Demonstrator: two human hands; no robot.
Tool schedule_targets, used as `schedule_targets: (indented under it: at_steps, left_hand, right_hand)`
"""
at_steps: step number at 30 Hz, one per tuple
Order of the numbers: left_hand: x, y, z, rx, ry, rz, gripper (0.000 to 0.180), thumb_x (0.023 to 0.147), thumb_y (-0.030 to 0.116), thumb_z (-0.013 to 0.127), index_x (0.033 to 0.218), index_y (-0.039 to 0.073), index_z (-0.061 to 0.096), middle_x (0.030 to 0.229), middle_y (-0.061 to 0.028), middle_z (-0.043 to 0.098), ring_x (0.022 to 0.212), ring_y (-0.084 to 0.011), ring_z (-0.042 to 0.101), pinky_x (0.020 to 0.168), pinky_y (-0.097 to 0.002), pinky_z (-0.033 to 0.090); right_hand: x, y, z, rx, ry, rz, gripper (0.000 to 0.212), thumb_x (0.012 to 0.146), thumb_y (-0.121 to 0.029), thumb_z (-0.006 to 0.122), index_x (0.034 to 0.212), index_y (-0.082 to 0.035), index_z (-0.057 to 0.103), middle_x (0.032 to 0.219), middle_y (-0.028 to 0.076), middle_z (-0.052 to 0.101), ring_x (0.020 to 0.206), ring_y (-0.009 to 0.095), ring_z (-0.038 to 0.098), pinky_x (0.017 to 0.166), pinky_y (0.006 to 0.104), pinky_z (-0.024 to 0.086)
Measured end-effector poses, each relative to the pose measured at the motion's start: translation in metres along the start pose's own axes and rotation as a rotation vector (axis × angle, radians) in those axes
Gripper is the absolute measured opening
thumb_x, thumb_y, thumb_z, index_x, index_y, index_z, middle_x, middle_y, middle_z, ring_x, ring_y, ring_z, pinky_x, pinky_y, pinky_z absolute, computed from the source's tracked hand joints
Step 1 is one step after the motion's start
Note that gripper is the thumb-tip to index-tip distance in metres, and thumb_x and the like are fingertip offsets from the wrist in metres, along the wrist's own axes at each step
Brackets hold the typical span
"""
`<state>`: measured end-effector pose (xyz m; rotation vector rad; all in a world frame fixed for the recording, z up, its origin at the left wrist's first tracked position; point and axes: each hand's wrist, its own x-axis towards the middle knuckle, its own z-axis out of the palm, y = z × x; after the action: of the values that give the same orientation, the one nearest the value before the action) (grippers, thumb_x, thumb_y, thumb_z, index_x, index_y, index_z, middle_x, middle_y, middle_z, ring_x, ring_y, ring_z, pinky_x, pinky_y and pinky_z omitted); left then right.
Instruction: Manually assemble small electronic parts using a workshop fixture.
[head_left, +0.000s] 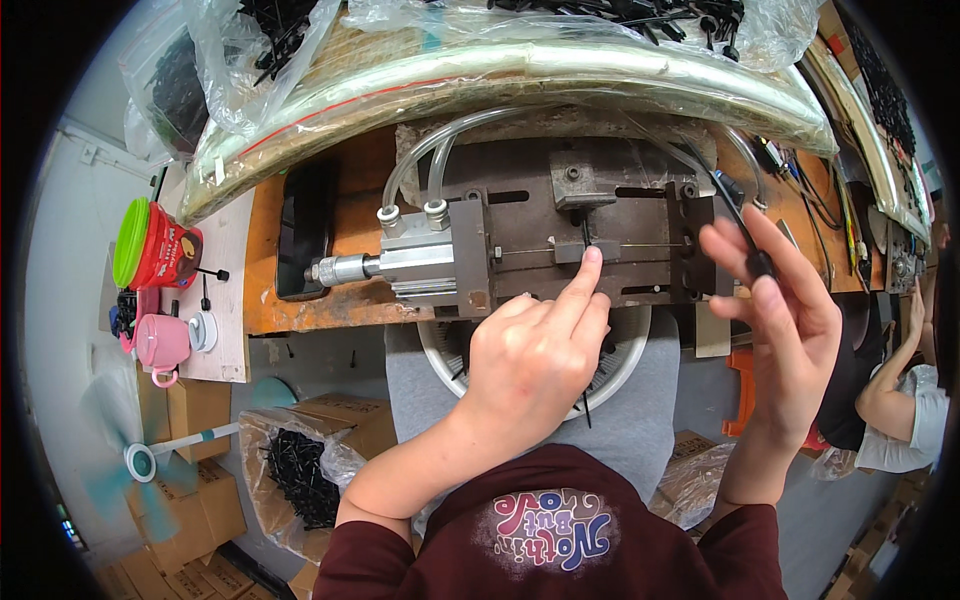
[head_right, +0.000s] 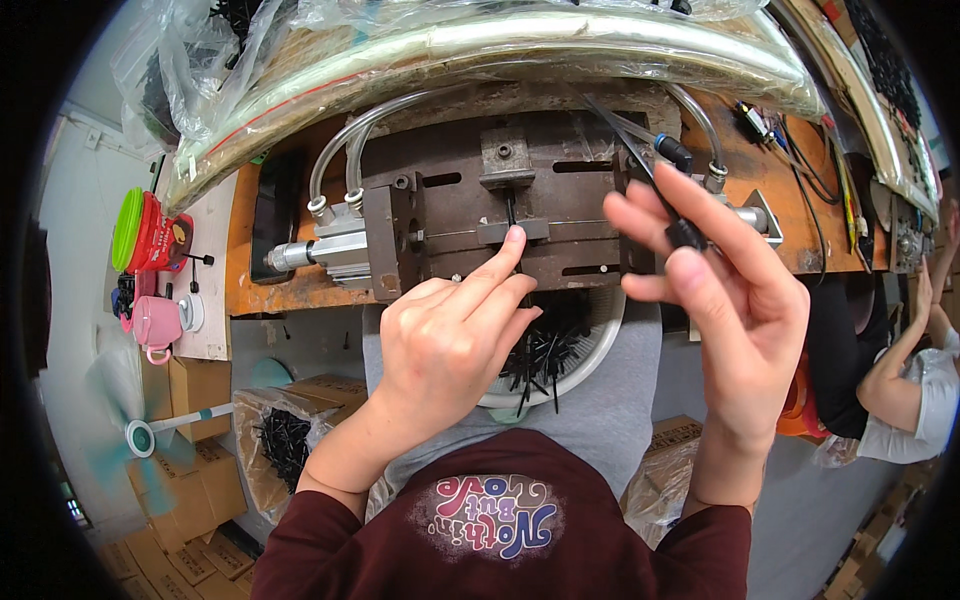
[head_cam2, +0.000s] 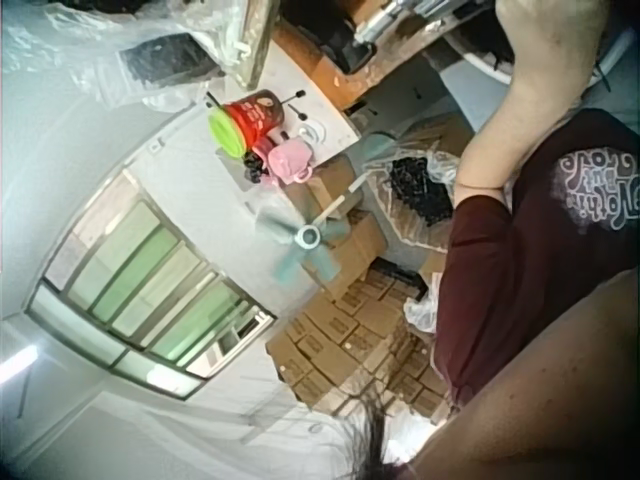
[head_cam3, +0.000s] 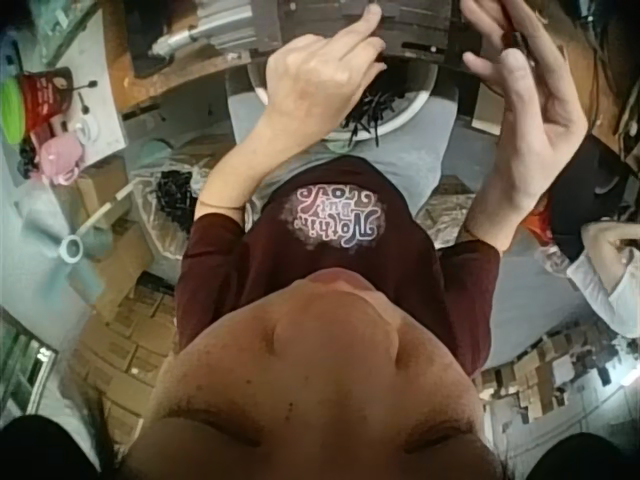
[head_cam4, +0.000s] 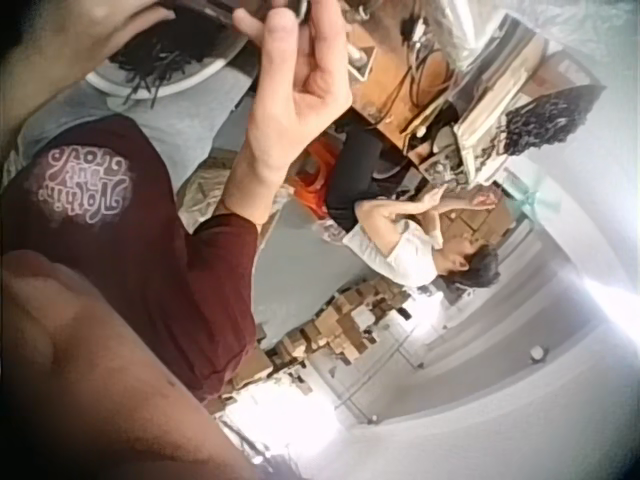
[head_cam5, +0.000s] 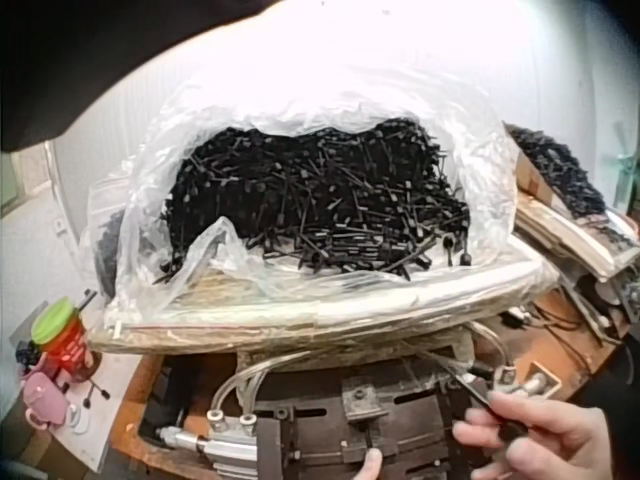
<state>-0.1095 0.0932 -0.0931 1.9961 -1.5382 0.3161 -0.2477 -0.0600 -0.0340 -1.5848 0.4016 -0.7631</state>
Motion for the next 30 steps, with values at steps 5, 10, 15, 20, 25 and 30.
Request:
schedule_targets:
  at_steps: [5, 10, 15, 20, 25, 30]
  left_hand:
    - [0.0, 0.0, -0.006, 0.059, -0.053, 0.004, 0.026, 0.071, 0.015, 0.083, 0.093, 0.006, 0.072, 0.12, -0.0124, 0.07, 0.059, -0.0177, 0.064, 0.058, -0.0273, 0.051]
    - [0.031, -0.007, -0.046, -0.144, -0.067, -0.032, 0.026, 0.076, 0.015, 0.082, 0.098, 0.005, 0.073, 0.11, -0.0118, 0.073, 0.066, -0.0179, 0.068, 0.065, -0.0282, 0.055]
    - [0.11, -0.061, -0.068, -0.029, 0.357, 0.185, 0.02, 0.082, 0.008, 0.077, 0.1, 0.0, 0.074, 0.091, -0.0088, 0.075, 0.078, -0.0148, 0.071, 0.072, -0.0274, 0.055]
    - [0.178, -0.119, -0.055, 0.058, 0.32, 0.134, 0.018, 0.077, 0.002, 0.069, 0.093, -0.001, 0.075, 0.097, -0.0192, 0.072, 0.094, -0.0365, 0.068, 0.086, -0.0418, 0.054]
    - [0.195, -0.137, -0.035, 0.09, 0.124, 0.068, 0.014, 0.078, 0.004, 0.068, 0.09, 0.001, 0.075, 0.096, -0.0191, 0.071, 0.093, -0.0364, 0.067, 0.085, -0.0441, 0.053]
    - [0.174, -0.104, -0.061, -0.001, 0.205, 0.028, 0.016, 0.08, 0.007, 0.071, 0.094, 0.0, 0.074, 0.095, -0.0182, 0.071, 0.085, -0.0349, 0.069, 0.08, -0.0411, 0.055]
  right_hand:
    - [-0.014, 0.009, -0.003, 0.077, -0.076, -0.089, 0.036, 0.081, 0.015, 0.068, 0.115, 0.011, 0.058, 0.109, 0.026, 0.069, 0.094, 0.027, 0.074, 0.074, 0.0289, 0.06]
    - [-0.016, 0.02, 0.007, -0.576, -0.175, -0.336, 0.031, 0.067, 0.003, 0.085, 0.096, -0.001, 0.075, 0.112, 0.014, 0.066, 0.088, 0.019, 0.07, 0.072, 0.0282, 0.058]
    - [-0.015, 0.045, 0.024, -0.729, -0.266, -0.467, 0.027, 0.072, -0.001, 0.079, 0.096, 0.0, 0.066, 0.127, 0.02, 0.063, 0.092, 0.03, 0.07, 0.075, 0.0341, 0.057]
    - [-0.015, 0.058, 0.043, -0.944, -0.291, -0.548, 0.024, 0.073, -0.008, 0.078, 0.092, -0.004, 0.064, 0.128, 0.014, 0.066, 0.06, 0.018, 0.063, 0.059, 0.0284, 0.052]
    - [-0.01, 0.053, 0.047, -1.001, -0.305, -0.554, 0.025, 0.073, -0.01, 0.078, 0.093, -0.005, 0.065, 0.127, 0.013, 0.067, 0.051, 0.016, 0.057, 0.053, 0.0268, 0.049]
    - [-0.009, 0.046, 0.044, -1.001, -0.354, -0.497, 0.028, 0.073, -0.011, 0.079, 0.096, -0.004, 0.065, 0.123, 0.013, 0.069, 0.057, 0.02, 0.062, 0.057, 0.029, 0.052]
